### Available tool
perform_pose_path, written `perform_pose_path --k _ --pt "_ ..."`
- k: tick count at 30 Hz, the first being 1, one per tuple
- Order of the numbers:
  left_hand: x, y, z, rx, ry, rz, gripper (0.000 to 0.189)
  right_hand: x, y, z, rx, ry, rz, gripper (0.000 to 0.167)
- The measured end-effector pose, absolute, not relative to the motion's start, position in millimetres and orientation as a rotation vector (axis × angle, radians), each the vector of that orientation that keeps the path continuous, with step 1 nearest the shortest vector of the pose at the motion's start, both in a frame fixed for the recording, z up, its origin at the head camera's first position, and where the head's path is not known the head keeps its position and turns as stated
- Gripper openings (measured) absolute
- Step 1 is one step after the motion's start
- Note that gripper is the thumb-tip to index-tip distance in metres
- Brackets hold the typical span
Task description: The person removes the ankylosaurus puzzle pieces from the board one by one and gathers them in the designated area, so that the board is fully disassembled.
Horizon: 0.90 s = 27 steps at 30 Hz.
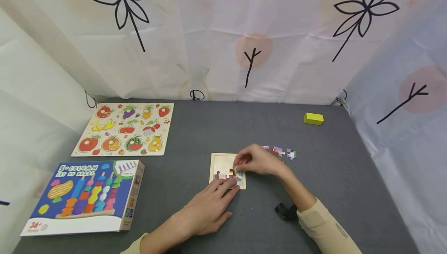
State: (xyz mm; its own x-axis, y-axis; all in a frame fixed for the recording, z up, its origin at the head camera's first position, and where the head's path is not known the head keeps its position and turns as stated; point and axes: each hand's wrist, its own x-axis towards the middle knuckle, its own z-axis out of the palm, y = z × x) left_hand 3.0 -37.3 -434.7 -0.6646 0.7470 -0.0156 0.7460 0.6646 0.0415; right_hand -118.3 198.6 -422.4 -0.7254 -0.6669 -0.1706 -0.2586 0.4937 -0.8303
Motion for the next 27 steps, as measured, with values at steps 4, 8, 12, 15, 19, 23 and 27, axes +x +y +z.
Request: perform_pose_path --k 4,8,12,15,19,23,27 --pt "3.6 -37.5 -435.2 1.276 2.840 0.036 0.070 -115.6 200.3 -422.6 -0.761 2.270 -1.145 0.011" --pt "4.0 -37.7 -435.6 1.271 2.833 0.034 0.070 -113.1 202.6 -423.6 -0.762 2.281 -1.164 0.012" --pt "3.8 -37.6 -435.5 1.269 2.827 0.033 0.071 -110.7 206.7 -422.8 -0.759 2.285 -1.219 0.013" --pt "3.3 -37.4 -435.2 1.269 2.823 0.033 0.071 -109.0 212.4 -421.6 -0.758 2.285 -1.254 0.014" --pt "2.9 -36.9 -434.7 1.256 2.800 0.047 0.071 -106.3 223.8 -418.5 -0.730 2.296 -1.263 0.016" --pt "2.9 -36.6 -434.1 1.246 2.786 0.056 0.071 -103.1 239.1 -412.5 -0.659 2.308 -1.265 0.018" --pt "2.9 -36.7 -434.0 1.247 2.784 0.056 0.071 -100.1 258.0 -406.0 -0.604 2.328 -1.268 0.018"
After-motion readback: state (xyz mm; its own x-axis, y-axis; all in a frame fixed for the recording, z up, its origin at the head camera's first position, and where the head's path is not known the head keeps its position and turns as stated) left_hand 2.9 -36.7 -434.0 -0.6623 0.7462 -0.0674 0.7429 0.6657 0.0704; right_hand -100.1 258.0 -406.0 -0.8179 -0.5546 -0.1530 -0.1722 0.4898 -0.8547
